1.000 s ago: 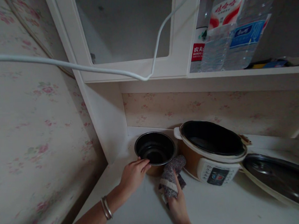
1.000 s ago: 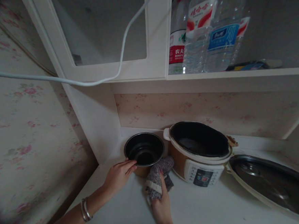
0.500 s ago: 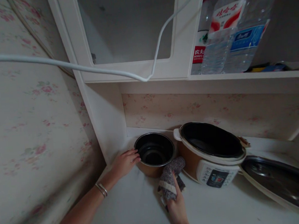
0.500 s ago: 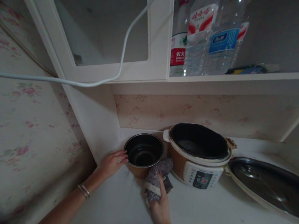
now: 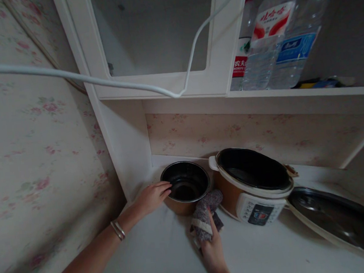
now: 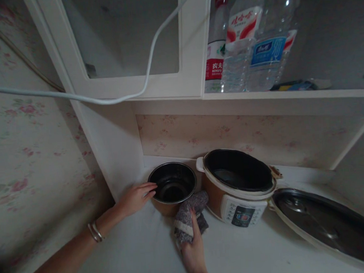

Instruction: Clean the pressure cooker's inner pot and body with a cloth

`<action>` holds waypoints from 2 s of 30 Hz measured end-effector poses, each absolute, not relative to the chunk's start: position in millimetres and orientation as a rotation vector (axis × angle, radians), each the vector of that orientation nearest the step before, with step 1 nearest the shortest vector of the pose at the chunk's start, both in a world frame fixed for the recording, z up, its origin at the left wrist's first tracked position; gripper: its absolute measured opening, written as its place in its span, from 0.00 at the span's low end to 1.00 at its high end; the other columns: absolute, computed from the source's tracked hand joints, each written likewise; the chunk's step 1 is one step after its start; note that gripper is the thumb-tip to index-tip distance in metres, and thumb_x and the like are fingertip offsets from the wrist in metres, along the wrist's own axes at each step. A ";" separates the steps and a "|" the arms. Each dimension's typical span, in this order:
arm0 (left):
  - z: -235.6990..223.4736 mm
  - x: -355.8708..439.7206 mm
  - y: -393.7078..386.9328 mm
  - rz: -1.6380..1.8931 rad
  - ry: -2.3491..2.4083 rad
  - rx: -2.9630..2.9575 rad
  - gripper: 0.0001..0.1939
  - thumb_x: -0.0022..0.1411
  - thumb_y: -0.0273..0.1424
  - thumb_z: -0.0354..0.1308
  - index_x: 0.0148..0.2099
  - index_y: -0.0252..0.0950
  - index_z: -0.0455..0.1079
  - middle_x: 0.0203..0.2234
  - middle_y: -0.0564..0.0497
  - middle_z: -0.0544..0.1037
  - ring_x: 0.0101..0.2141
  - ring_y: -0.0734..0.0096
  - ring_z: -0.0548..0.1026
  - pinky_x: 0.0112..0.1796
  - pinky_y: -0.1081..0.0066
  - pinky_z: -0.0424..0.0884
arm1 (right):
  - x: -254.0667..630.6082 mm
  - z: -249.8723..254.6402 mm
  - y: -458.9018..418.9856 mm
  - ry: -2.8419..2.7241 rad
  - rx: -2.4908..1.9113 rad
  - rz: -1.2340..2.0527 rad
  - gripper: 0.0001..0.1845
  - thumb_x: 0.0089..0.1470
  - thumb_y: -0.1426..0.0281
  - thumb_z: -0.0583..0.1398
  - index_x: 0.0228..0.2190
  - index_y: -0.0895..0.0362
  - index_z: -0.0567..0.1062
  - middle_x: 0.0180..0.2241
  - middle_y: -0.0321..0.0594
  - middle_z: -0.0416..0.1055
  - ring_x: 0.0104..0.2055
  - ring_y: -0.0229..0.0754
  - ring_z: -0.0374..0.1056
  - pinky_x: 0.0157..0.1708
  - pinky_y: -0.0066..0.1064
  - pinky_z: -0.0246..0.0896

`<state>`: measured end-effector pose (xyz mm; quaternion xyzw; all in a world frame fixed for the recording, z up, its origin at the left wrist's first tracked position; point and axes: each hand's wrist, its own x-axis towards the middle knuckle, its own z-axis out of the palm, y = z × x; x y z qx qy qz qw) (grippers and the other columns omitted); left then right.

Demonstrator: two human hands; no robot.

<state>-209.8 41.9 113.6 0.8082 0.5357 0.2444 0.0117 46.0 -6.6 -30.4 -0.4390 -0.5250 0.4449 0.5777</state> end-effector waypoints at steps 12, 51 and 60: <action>114.9 -197.6 23.7 0.674 1.788 2.527 0.14 0.71 0.31 0.50 0.43 0.45 0.79 0.44 0.54 0.82 0.46 0.65 0.79 0.48 0.67 0.74 | 46.4 -33.7 -5.5 -1.208 -1.021 1.054 0.46 0.42 0.79 0.59 0.62 0.41 0.63 0.64 0.30 0.62 0.68 0.50 0.52 0.67 0.57 0.40; 115.7 -240.8 39.7 0.425 1.631 2.842 0.15 0.67 0.38 0.60 0.53 0.42 0.76 0.54 0.47 0.77 0.55 0.58 0.74 0.54 0.58 0.72 | 45.0 -30.4 -6.3 -1.107 -1.001 1.109 0.43 0.43 0.76 0.67 0.60 0.44 0.67 0.61 0.36 0.66 0.66 0.51 0.57 0.67 0.54 0.42; 109.6 -166.2 13.4 0.426 1.797 2.866 0.10 0.69 0.33 0.56 0.37 0.37 0.77 0.33 0.50 0.82 0.37 0.62 0.81 0.41 0.64 0.77 | 44.2 -26.4 -5.7 -1.084 -0.991 1.129 0.43 0.40 0.80 0.64 0.58 0.43 0.69 0.62 0.31 0.65 0.67 0.49 0.54 0.68 0.53 0.37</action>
